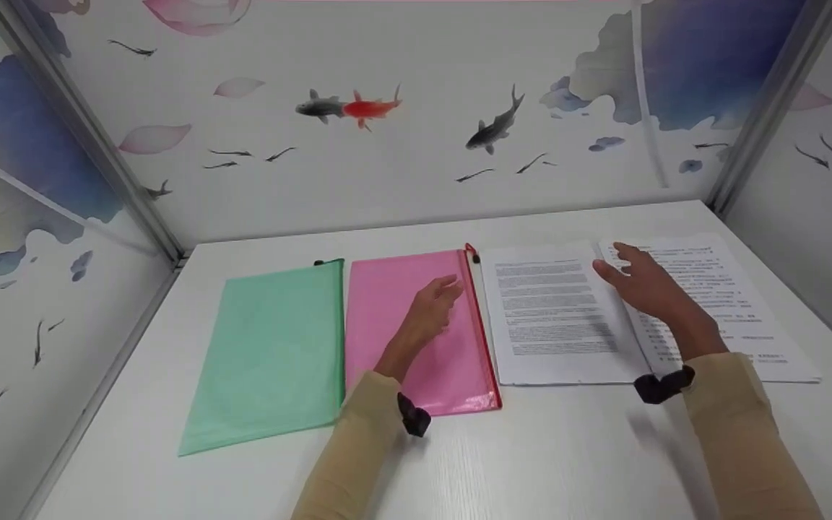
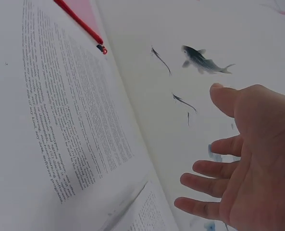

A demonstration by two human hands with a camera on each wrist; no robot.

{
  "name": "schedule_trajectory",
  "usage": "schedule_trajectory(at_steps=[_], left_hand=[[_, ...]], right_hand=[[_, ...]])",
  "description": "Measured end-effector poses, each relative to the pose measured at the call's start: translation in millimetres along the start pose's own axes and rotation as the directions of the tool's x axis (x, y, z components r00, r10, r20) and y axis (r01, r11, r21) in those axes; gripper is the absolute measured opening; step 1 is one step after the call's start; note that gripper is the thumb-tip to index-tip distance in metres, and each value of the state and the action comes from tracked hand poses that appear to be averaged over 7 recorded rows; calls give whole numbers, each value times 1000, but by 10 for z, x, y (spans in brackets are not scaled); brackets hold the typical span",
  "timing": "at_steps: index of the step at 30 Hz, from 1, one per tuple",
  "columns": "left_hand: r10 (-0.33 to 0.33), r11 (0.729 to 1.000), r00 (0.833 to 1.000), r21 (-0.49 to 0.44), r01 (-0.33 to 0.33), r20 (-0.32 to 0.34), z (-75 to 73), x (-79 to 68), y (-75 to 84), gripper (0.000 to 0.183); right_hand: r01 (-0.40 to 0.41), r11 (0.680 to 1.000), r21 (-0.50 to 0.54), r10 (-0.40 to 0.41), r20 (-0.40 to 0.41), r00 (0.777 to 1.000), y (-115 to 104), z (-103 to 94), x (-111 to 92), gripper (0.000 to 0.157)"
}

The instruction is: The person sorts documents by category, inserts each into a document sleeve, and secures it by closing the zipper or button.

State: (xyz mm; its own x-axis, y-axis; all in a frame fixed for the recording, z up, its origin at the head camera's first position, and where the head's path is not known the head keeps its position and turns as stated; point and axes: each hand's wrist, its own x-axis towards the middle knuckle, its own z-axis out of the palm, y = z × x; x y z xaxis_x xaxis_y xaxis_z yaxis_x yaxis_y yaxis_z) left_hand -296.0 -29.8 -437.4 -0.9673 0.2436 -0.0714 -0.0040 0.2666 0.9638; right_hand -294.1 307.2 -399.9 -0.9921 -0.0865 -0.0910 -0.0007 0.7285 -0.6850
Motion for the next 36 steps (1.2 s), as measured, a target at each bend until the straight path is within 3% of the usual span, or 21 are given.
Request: schedule_trajectory(at_steps=[5,13,22,27,30,36], left_hand=[[-59,994,998,-95,59,7,140,25,-43,56],[-85,974,996,-207,89,27,315,71,-69,55],[-176,945,983,-271,184,54,444,126,13,56],[-247,906,966,-336,257,71,561,162,131,48],[-279,914,959,-292,283,55,615,196,184,41],[-332,926,942,-205,316,-49,632,268,224,30]], right_hand=[[-58,998,32,58,9,998,71,36,-15,91],[-179,978,107,176,37,984,195,129,-3,93],[-193,946,260,178,79,981,367,154,-9,93],[-231,926,300,205,115,972,450,149,-34,96],[-262,920,292,231,137,963,473,153,-14,87],[-324,896,305,298,130,946,460,176,41,81]])
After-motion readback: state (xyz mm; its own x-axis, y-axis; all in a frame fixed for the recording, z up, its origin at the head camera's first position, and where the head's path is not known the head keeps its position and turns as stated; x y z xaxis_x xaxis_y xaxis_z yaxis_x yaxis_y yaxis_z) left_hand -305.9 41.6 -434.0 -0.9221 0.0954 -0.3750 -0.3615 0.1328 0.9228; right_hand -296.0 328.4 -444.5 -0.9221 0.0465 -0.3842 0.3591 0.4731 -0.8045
